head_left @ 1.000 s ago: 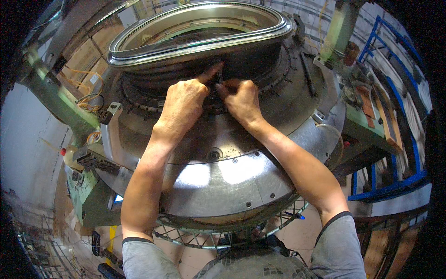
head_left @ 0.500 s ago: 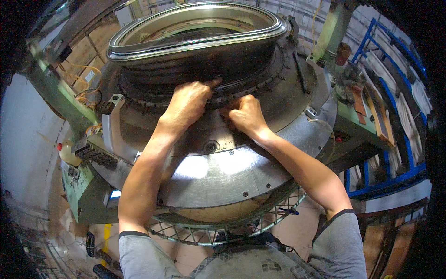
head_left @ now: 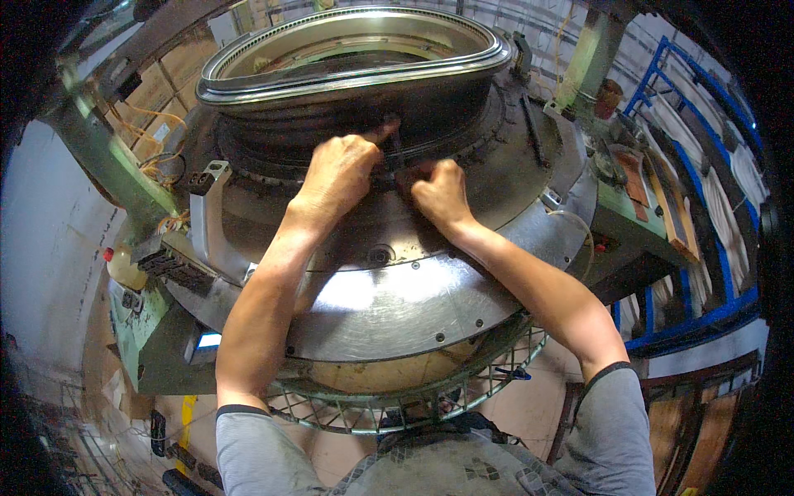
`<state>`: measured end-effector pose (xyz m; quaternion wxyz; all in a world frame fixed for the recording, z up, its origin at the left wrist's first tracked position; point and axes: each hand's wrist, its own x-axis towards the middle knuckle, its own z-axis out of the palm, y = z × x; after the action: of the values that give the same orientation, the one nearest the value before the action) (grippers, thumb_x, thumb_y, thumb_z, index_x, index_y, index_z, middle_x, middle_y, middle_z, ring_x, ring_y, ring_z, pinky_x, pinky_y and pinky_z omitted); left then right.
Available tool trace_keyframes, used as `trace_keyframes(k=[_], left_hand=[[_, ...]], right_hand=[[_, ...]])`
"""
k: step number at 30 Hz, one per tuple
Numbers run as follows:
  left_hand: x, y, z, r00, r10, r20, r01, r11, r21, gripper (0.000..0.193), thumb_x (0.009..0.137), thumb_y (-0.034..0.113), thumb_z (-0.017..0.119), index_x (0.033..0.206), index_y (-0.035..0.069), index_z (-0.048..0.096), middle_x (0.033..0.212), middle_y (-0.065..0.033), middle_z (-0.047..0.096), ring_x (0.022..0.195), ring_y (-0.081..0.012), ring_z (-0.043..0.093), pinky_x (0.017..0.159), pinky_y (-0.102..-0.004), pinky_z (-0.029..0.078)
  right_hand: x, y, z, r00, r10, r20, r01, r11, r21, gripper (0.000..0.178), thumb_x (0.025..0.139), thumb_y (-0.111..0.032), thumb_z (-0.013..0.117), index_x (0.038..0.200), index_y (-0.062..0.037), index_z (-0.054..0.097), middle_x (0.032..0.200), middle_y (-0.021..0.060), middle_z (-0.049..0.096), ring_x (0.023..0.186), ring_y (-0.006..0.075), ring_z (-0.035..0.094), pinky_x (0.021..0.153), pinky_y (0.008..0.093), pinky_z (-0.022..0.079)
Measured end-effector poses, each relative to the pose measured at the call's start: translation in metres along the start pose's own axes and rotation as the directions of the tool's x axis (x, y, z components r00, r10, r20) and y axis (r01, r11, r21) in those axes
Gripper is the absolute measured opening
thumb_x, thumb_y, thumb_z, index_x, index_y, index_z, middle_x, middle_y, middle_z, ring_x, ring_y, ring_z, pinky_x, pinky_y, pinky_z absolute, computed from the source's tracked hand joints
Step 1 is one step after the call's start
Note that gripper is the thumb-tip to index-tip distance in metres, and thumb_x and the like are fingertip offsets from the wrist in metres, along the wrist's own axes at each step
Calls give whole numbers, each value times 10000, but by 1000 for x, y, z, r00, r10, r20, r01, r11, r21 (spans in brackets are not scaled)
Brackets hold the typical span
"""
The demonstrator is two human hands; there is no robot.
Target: The person repeatedly picks up small rectangular metal pieces from a wooden tray and inserts them into slots around the rim of a large circular metal machine. The person handles the pieces one at a time, aligning and pressing them into place.
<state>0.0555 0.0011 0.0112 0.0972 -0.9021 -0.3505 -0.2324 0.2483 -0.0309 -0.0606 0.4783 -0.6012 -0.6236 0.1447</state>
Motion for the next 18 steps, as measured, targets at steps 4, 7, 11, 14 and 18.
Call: trace_keyframes(k=[4,7,11,14,18], left_hand=[[7,-3,-5,996,-46,-82,52,996,77,154,684,-56,617,799,23,681,849,-222,676,817,-420,677,715,-498,575],[10,-1,-6,992,-77,-96,90,985,146,105,698,-66,622,761,7,663,841,-233,684,800,-413,694,695,-480,586],[9,2,-8,990,-75,-119,95,981,166,88,722,-61,613,753,-4,673,826,-244,688,776,-410,703,677,-479,595],[9,5,-10,990,-67,-125,93,973,211,336,757,-13,626,1090,18,664,802,-205,702,746,-355,721,656,-446,605],[10,6,-9,990,-95,-105,113,978,173,147,727,-44,619,847,14,682,821,-218,692,775,-384,707,682,-469,592]], right_hand=[[28,-6,24,992,-27,-121,32,999,43,235,795,-248,781,889,-33,774,834,174,739,742,259,736,695,369,545],[44,-9,38,958,-154,-241,139,987,-79,233,810,-299,800,863,-73,781,814,170,730,737,274,738,670,379,544],[57,-12,33,977,-69,-201,58,997,-59,247,802,-318,803,810,-74,771,775,169,715,686,305,728,614,385,548],[64,-12,11,897,-399,-189,309,874,-374,282,800,-355,806,794,-76,763,746,183,698,652,340,712,579,409,551],[74,-16,0,895,-396,-205,257,834,-489,310,739,-375,818,774,-83,722,729,181,704,672,365,708,599,480,575]])
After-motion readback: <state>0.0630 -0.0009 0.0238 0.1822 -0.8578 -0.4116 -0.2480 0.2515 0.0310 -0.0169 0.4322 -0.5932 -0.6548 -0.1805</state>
